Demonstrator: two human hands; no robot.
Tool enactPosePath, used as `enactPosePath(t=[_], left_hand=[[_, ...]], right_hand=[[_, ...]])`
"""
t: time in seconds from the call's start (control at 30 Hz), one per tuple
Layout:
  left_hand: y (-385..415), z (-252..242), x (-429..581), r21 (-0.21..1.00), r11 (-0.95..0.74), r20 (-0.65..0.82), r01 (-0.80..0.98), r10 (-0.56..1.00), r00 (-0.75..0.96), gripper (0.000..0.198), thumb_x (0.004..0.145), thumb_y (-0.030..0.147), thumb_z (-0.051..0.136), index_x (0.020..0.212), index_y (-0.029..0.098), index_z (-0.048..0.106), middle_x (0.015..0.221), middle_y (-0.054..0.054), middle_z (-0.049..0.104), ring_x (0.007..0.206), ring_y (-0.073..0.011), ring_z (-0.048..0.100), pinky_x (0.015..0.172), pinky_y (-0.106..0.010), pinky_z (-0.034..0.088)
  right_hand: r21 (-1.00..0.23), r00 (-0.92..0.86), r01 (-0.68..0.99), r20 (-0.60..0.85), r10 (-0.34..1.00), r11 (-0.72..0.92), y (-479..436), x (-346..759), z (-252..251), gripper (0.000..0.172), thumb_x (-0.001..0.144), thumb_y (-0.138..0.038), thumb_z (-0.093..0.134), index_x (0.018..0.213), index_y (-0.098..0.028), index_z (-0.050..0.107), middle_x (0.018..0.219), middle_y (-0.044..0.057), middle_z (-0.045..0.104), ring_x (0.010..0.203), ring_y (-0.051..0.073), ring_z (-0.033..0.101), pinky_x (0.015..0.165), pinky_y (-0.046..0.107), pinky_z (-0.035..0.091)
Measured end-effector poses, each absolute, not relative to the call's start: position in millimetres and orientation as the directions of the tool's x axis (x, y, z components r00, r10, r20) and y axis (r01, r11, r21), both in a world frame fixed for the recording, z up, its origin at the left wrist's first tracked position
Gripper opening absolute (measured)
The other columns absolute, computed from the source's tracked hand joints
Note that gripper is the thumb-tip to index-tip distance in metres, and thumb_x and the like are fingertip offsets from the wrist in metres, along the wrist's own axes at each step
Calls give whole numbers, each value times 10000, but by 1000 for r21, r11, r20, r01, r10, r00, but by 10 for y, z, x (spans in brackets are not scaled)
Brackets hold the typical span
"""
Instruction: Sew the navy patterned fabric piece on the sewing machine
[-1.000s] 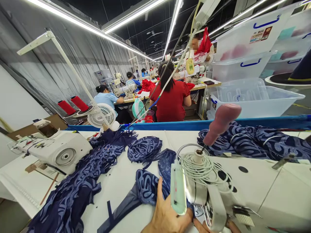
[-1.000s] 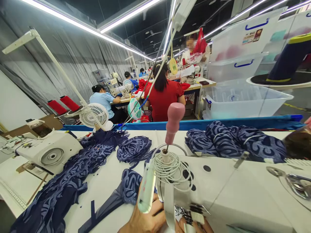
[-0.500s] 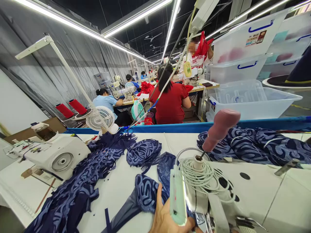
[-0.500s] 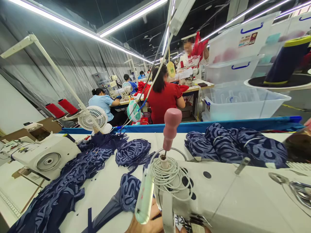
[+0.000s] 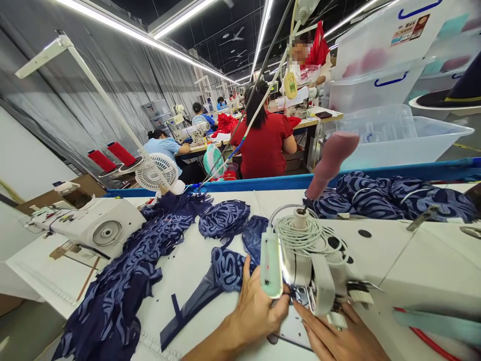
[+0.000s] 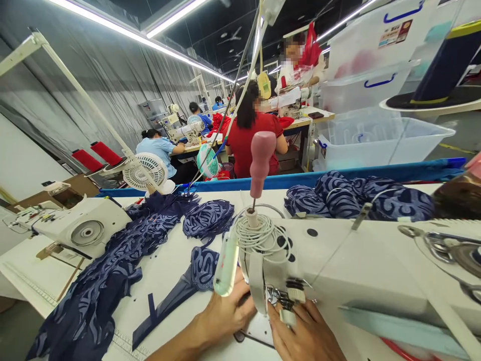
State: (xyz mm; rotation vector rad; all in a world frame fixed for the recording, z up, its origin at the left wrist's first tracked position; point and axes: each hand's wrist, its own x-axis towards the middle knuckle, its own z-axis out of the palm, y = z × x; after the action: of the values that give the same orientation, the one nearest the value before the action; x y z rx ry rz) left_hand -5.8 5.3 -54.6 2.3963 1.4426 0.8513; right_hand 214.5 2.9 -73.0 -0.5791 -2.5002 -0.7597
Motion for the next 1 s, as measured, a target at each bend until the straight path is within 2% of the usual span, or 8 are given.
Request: enactPosePath(t=[0.07,0.17,0.3,0.37,0.47,0.63,0.9,1.0], left_hand=[[72,-506,-60,471,-464,304,751,884,355,198,948,249,495,1028,273,674,1026,-44,679,1054,-242,587,1105,-540,389],[71,-471,-56,470,-449,272,760,893,359,198,956,245,482,1020,264,668,1036,-44,671,1054,-240,581,1112,-540,377],[29,-503,-32,487,-434,303,758,898,320,179,943,236,505,1004,258,671,1010,-44,675,1022,-238,591,1107,-560,370],[16,-530,-22,512,-412,318,754,906,280,152,925,232,536,976,257,677,978,-37,674,1006,-238,598,1109,-582,352],[18,-550,-24,532,-410,320,741,908,272,106,890,221,588,923,256,682,926,-20,665,991,-233,602,1085,-573,370],[38,-535,-40,519,-421,270,743,906,325,151,916,242,550,965,274,689,965,-25,649,1001,-227,570,1016,-483,458],[61,-509,-41,461,-441,286,770,895,342,126,942,267,535,955,285,659,986,-25,627,1042,-250,544,1017,-527,460],[63,-524,-47,441,-448,286,778,891,351,123,949,264,534,948,287,654,959,-19,627,1029,-247,546,1022,-528,451]], right_hand=[[354,-812,500,510,286,790,-12,2143,-705,418,801,-17,385,983,-229,696,1156,35,713,865,225,639,879,513,356],[237,-730,573,582,358,785,-33,2127,-749,418,832,-12,377,972,-240,697,1116,44,721,873,220,642,904,500,389],[148,-646,629,645,408,763,63,2123,-806,301,929,-248,475,1154,-275,673,1063,75,726,974,249,635,941,476,435],[136,-621,647,665,415,750,133,2115,-795,328,943,-358,491,1216,-273,651,1048,90,725,1014,267,628,945,482,446],[132,-614,651,671,416,747,198,2081,-768,364,952,-423,480,1240,-272,643,1043,96,723,1030,273,623,948,486,452],[99,-609,652,658,442,752,176,2039,-801,372,965,-433,456,1243,-272,644,1040,93,721,1030,267,622,958,482,449],[35,-612,645,622,489,763,26,2107,-856,351,981,-357,434,1261,-275,629,1020,65,726,961,238,638,945,443,441],[102,-664,598,619,419,795,18,2134,-780,330,966,-228,423,1215,-265,637,995,19,734,861,191,643,918,400,421]])
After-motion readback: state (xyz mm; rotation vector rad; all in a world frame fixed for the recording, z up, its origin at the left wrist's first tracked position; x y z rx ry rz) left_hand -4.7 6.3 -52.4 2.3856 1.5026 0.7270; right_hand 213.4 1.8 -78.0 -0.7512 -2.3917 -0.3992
